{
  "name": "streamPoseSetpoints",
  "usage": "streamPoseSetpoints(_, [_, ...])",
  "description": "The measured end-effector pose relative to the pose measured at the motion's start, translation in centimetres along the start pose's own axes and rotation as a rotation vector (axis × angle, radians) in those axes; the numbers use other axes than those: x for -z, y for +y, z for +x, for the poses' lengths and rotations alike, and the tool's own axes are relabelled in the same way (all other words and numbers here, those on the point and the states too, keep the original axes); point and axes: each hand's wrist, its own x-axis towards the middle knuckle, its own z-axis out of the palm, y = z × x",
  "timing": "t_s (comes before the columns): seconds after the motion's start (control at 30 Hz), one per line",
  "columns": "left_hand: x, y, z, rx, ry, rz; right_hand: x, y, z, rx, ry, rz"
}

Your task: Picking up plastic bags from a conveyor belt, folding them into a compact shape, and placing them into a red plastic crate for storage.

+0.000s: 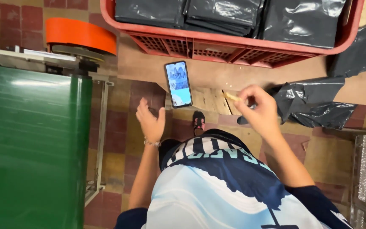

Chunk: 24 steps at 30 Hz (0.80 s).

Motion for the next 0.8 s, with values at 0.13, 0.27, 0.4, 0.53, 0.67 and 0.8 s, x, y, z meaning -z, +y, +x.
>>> streamPoseSetpoints(0.13, [1.9, -1.0, -2.9, 0.099, -0.045, -0.098, 5.7, -12.7, -3.4, 0.706, -0.319, 0.083])
streamPoseSetpoints(0.27, [2.1, -0.5, -3.6, 0.074, -0.114, -0.213, 8.0, -21.5, -10.6, 0.452, -0.16, 0.065])
streamPoseSetpoints(0.4, [2.3, 0.4, -3.5, 0.088, -0.106, -0.23, 10.3, -11.7, -17.3, 0.363, -0.115, 0.201])
streamPoseSetpoints(0.53, [3.7, 1.4, -3.7, 0.057, -0.075, -0.264, 10.9, -2.9, -18.7, 0.178, -0.023, 0.513])
streamPoseSetpoints(0.67, [4.8, 0.9, -3.9, 0.099, -0.052, -0.281, 9.3, 5.8, -10.1, 0.041, 0.051, 0.829])
streamPoseSetpoints(0.8, [5.5, -0.1, -5.0, 0.152, -0.02, -0.235, -1.1, 12.7, 6.9, -0.041, 0.067, 1.032])
